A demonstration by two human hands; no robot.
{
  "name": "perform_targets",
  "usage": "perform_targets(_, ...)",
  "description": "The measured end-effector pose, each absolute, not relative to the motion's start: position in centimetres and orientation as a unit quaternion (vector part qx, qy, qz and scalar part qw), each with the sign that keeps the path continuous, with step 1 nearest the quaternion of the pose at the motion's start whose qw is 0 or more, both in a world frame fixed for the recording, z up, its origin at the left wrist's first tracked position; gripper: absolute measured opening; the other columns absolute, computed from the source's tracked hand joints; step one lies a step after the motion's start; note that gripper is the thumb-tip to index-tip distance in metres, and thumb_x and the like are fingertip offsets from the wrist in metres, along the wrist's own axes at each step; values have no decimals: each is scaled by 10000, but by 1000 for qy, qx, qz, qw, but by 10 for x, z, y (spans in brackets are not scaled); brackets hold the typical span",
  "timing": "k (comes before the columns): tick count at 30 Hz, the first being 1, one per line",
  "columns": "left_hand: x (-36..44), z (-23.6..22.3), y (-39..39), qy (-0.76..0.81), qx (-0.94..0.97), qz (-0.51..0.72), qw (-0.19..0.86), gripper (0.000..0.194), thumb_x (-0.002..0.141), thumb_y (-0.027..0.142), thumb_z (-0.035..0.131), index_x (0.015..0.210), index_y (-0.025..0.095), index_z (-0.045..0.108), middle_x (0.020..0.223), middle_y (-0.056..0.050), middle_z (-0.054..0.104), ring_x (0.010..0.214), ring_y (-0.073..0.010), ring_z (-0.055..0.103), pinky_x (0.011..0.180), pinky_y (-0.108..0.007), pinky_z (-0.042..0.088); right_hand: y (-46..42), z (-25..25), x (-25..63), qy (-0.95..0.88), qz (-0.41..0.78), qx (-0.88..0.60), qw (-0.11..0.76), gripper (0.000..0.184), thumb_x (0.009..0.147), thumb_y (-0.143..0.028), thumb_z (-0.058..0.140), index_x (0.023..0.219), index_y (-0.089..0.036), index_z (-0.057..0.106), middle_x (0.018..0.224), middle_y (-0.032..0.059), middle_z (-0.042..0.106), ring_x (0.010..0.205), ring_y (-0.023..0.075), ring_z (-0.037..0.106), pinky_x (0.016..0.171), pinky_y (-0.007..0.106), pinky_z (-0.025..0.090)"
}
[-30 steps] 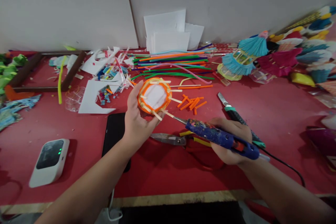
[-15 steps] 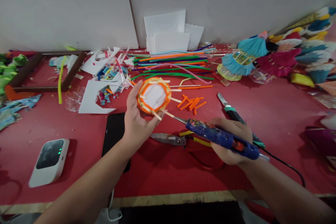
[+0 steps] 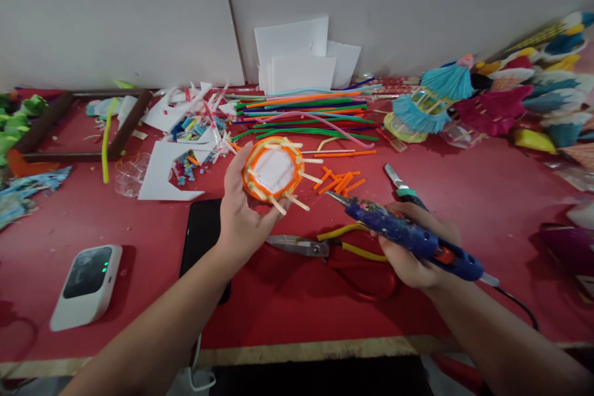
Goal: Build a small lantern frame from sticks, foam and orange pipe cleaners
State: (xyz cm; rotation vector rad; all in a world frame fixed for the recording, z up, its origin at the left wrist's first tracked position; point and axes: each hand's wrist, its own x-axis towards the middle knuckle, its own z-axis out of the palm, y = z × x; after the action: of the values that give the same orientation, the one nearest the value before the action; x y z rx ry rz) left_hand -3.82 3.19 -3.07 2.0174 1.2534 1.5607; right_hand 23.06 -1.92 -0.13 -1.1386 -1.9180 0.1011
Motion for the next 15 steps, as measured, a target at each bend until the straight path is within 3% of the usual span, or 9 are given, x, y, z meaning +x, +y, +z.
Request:
perform_targets(6,-38,-31,34,431,712,541,122,997,756,549,849,1568,294,329,1492,-168,512,1309,-332,618,1032,-467,593,-22,-12,234,-752,71,-486,440,173,719,-145,582,845,-263,574,626,-20,683,497,188,668,481,281,532)
perform_targets(10,-39,-31,32,451,718,527,68,974,752,574,843,1554,282,373,1531,-165,476,1399,-363,539,1139,-504,506,-21,-11,233,-746,84,-492,441,177,707,-136,582,830,-264,577,630,-26,693,503,186,674,481,278,532)
perform_targets(15,-39,-34,32,447,709,534,114,980,763,558,840,1568,308,341,1561,-165,444,1375,-352,567,1089,-479,552,-20,-10,233,-749,81,-485,445,184,701,-134,580,835,-260,593,626,-23,696,504,188,676,484,279,539)
